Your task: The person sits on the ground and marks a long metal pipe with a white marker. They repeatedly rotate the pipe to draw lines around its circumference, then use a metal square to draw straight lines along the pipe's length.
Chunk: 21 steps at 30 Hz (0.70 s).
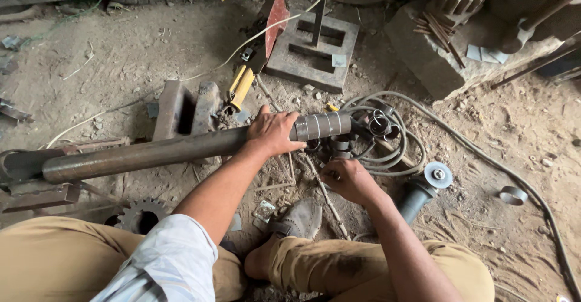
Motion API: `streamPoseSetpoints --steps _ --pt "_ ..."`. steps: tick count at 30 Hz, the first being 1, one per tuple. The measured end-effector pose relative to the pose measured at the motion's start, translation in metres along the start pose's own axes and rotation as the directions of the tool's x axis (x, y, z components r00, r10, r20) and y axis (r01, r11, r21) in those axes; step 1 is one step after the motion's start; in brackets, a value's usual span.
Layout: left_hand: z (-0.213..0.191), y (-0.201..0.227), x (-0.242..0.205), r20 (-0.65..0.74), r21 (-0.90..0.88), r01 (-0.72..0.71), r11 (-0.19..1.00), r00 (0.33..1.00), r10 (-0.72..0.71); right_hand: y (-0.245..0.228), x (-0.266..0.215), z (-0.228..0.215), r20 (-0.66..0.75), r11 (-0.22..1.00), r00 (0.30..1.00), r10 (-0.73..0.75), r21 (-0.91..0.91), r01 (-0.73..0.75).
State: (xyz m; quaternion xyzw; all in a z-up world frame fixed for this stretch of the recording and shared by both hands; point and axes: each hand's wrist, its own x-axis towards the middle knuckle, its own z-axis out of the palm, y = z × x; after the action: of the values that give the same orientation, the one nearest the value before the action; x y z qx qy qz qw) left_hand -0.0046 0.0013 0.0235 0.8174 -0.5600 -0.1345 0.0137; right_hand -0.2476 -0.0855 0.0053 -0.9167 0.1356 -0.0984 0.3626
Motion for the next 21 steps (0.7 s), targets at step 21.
streamPoseSetpoints --steps 21 --pt "-0.058 -0.124 -0.118 -0.102 0.022 -0.115 0.993 0.988 0.117 0.043 -0.042 0.016 -0.042 0.957 0.959 0.282 0.083 -0.278"
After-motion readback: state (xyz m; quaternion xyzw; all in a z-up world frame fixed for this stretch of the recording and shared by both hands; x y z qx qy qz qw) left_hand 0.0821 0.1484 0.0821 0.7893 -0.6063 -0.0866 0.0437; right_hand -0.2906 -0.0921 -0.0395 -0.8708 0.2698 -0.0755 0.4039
